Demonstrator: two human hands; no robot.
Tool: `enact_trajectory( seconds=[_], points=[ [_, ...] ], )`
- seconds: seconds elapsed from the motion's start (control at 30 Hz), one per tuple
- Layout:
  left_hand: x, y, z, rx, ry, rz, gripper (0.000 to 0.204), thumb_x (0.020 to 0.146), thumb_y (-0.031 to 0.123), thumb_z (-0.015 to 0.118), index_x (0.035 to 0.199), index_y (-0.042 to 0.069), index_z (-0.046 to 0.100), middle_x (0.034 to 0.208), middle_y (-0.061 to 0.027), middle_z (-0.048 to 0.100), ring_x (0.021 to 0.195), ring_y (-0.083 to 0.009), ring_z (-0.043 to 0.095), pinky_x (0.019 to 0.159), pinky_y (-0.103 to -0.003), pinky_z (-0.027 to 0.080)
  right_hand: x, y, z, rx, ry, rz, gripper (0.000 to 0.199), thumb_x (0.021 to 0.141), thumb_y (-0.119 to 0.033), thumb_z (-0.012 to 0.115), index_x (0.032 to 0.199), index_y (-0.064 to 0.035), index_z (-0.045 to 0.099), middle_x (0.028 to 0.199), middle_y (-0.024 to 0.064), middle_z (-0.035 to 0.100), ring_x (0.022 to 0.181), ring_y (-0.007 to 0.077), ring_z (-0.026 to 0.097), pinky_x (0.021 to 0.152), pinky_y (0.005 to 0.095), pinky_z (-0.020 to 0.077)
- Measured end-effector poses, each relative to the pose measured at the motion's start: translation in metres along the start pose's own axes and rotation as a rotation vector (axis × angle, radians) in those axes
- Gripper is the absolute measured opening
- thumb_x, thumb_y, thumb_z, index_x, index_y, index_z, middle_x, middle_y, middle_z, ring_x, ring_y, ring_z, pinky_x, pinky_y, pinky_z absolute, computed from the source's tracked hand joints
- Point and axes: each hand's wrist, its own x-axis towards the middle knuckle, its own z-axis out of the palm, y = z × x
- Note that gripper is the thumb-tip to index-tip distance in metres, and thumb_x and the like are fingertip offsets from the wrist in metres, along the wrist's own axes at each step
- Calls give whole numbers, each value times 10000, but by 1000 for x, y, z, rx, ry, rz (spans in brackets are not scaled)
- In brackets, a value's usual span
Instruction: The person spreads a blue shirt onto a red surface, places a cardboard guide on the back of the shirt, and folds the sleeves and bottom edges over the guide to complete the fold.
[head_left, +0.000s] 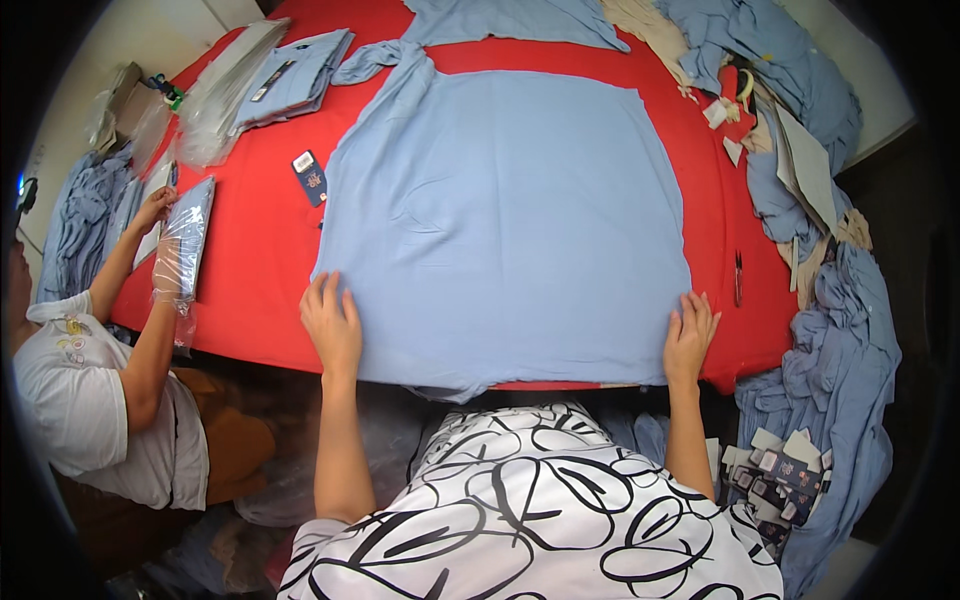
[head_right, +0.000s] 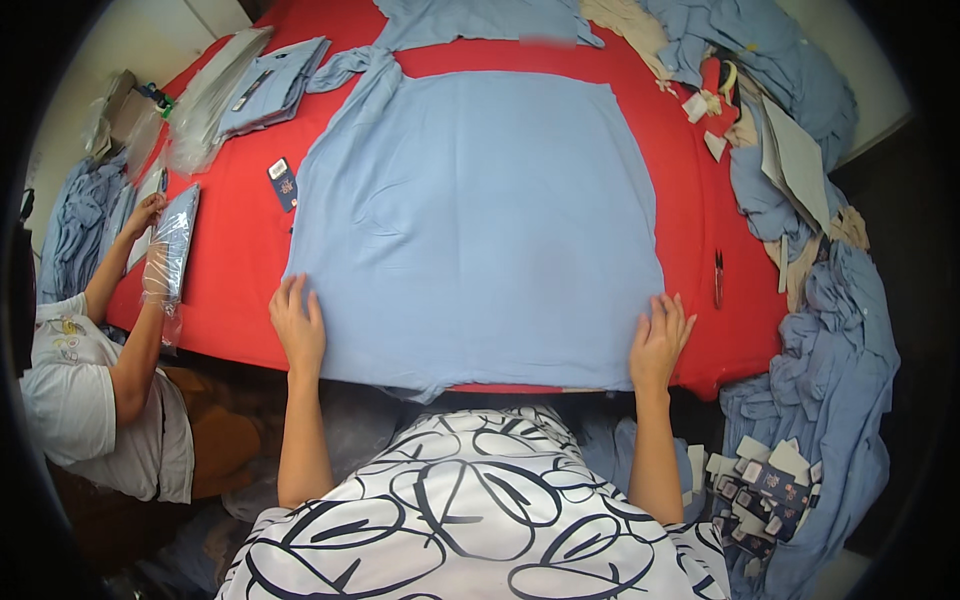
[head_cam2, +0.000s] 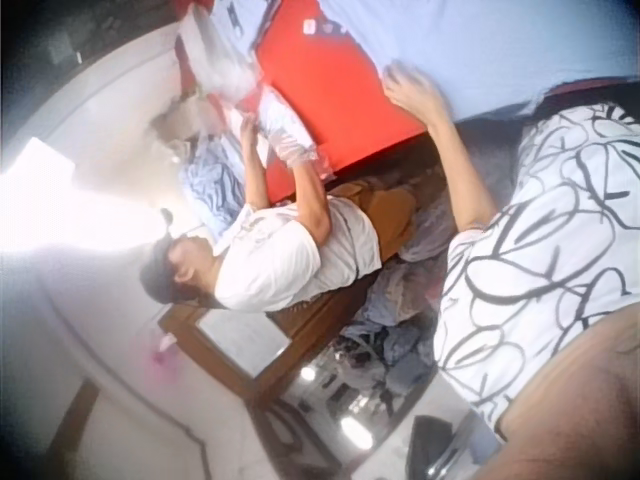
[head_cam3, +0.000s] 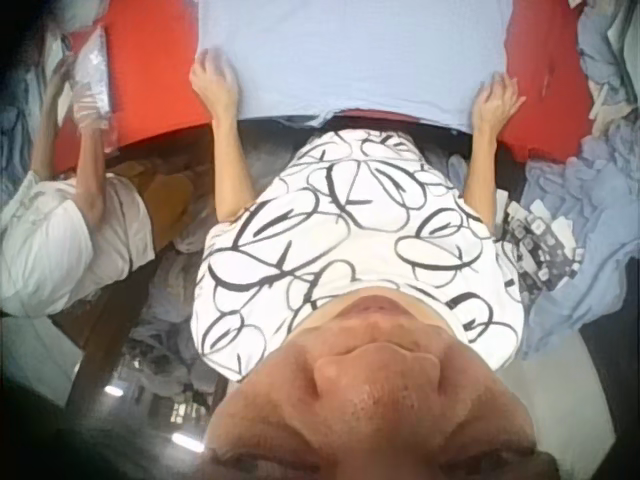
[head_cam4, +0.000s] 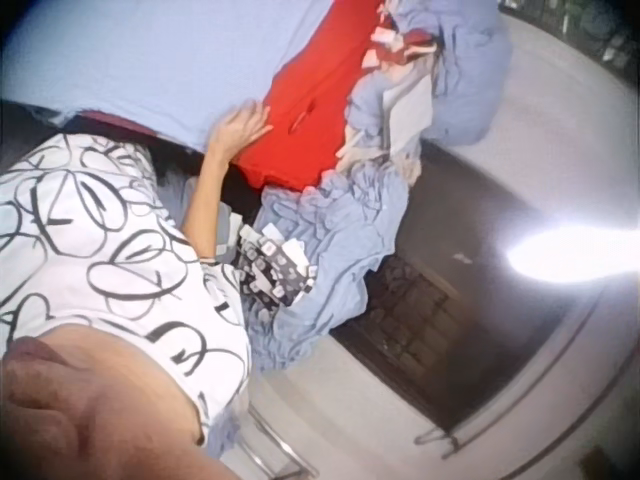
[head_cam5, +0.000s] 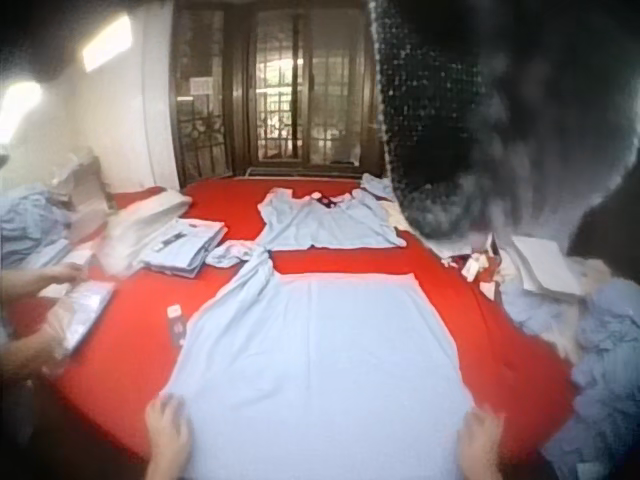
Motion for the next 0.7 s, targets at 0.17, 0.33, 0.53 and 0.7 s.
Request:
enact_trajectory(
  seconds=[0.17, 0.33, 0.53, 0.7],
  points=[
    [62, 19, 25, 192, 228, 292, 481, 972, 306, 574, 1374, 45, 538, 1476, -142, 463, 1392, -327, 375, 1145, -531, 256, 63, -44, 24, 132, 88, -177, 471, 941, -158, 585, 1369, 18, 500, 1437, 189, 477, 1400, 344, 378, 1194, 528, 185],
    [84, 9, 24, 116, 222, 28, 441, 958, 277, 602, 1326, 35, 583, 1399, -142, 532, 1300, -341, 450, 1104, -520, 310, 101, -34, 25, 64, 54, -67, 394, 928, -126, 587, 1296, 14, 563, 1333, 181, 554, 1302, 347, 449, 1138, 514, 280],
    [219, 21, 31, 55, 360, 36, 356, 944, 260, 622, 1211, 25, 627, 1256, -172, 603, 1223, -359, 489, 1018, -457, 403, 255, -45, 35, 373, 231, -182, 251, 914, 30, 515, 1114, 9, 665, 1136, 159, 649, 1064, 353, 573, 958, 428, 454],
    [310, 49, 29, -143, 121, 40, 264, 948, 253, 624, 1047, 9, 607, 1078, -252, 641, 1052, -403, 596, 889, -465, 469, 376, -78, 93, 242, 354, -123, 213, 933, -131, 596, 1115, -49, 670, 1090, 143, 646, 1039, 337, 584, 914, 477, 444]
  ],
)
